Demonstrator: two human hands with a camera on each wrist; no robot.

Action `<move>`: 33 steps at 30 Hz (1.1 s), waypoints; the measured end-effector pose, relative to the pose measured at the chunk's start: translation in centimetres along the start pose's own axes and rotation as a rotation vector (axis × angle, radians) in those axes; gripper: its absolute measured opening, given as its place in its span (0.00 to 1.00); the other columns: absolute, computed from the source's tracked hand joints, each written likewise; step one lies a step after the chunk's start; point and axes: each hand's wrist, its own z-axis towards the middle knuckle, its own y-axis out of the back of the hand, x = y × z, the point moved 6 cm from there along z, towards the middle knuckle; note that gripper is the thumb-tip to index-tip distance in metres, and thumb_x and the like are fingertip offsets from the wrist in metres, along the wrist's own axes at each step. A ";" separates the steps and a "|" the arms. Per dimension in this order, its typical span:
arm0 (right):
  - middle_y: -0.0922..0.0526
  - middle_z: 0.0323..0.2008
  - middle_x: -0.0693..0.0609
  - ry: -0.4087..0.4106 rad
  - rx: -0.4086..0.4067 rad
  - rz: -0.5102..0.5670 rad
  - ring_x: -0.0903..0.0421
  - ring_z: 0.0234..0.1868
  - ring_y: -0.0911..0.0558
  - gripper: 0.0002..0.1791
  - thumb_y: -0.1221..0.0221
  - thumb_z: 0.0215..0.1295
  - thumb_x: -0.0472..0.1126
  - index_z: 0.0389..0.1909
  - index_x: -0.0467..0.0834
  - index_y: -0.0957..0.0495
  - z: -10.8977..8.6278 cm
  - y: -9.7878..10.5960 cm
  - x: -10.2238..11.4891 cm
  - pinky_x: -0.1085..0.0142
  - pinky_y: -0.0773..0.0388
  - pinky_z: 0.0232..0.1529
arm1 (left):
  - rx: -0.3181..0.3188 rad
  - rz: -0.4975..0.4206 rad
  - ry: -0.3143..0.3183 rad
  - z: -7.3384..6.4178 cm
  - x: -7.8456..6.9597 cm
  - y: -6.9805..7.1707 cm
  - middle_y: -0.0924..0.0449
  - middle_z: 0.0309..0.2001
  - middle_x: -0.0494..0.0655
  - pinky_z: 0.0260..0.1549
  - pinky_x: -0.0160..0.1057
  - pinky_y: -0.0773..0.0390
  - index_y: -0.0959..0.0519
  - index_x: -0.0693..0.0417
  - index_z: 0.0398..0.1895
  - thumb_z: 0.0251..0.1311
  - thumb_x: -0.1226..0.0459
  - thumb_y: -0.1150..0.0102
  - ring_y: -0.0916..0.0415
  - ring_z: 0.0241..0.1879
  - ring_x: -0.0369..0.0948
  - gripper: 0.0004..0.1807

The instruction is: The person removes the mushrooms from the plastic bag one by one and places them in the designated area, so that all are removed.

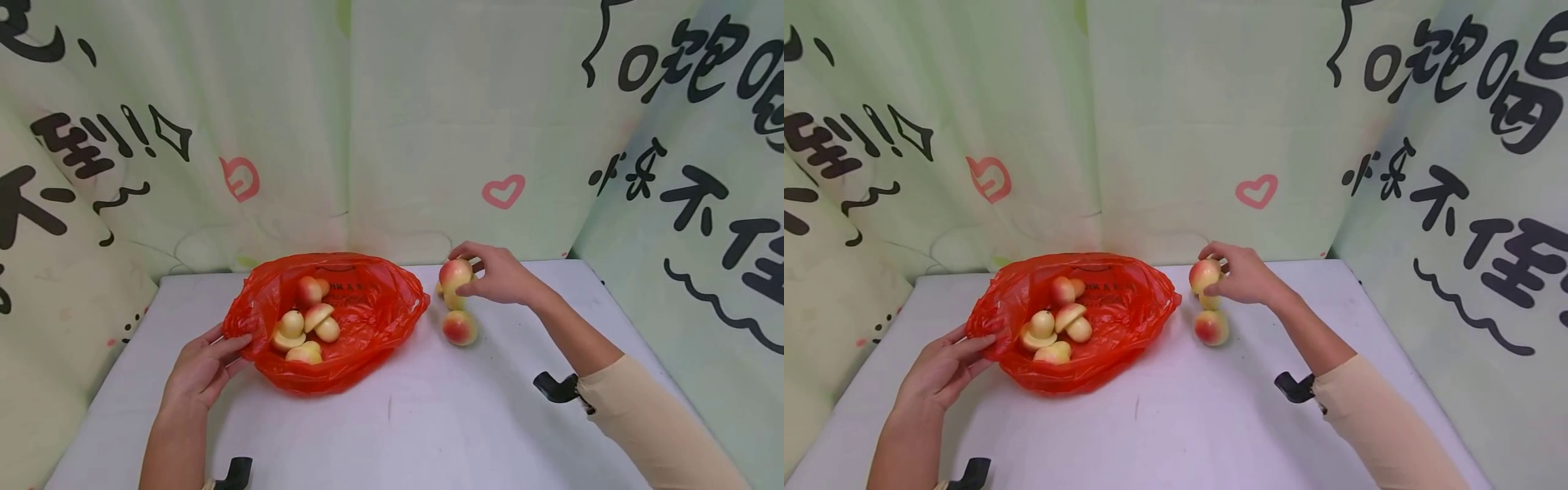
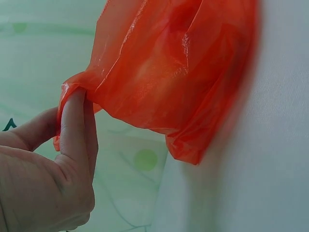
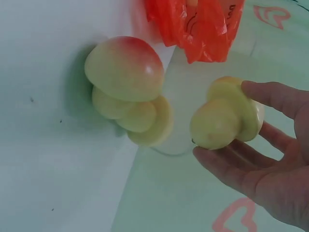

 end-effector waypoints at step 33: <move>0.21 0.58 0.36 -0.170 0.091 -0.029 0.41 0.53 0.19 0.28 0.28 0.59 0.39 0.60 0.41 0.24 -1.1 -2.4 -8.2 0.57 0.14 0.46 | 0.008 0.014 -0.012 -0.1 0.1 -0.2 0.33 0.68 0.41 0.55 0.35 0.16 0.46 0.41 0.85 0.69 0.58 0.33 0.18 0.50 0.31 0.45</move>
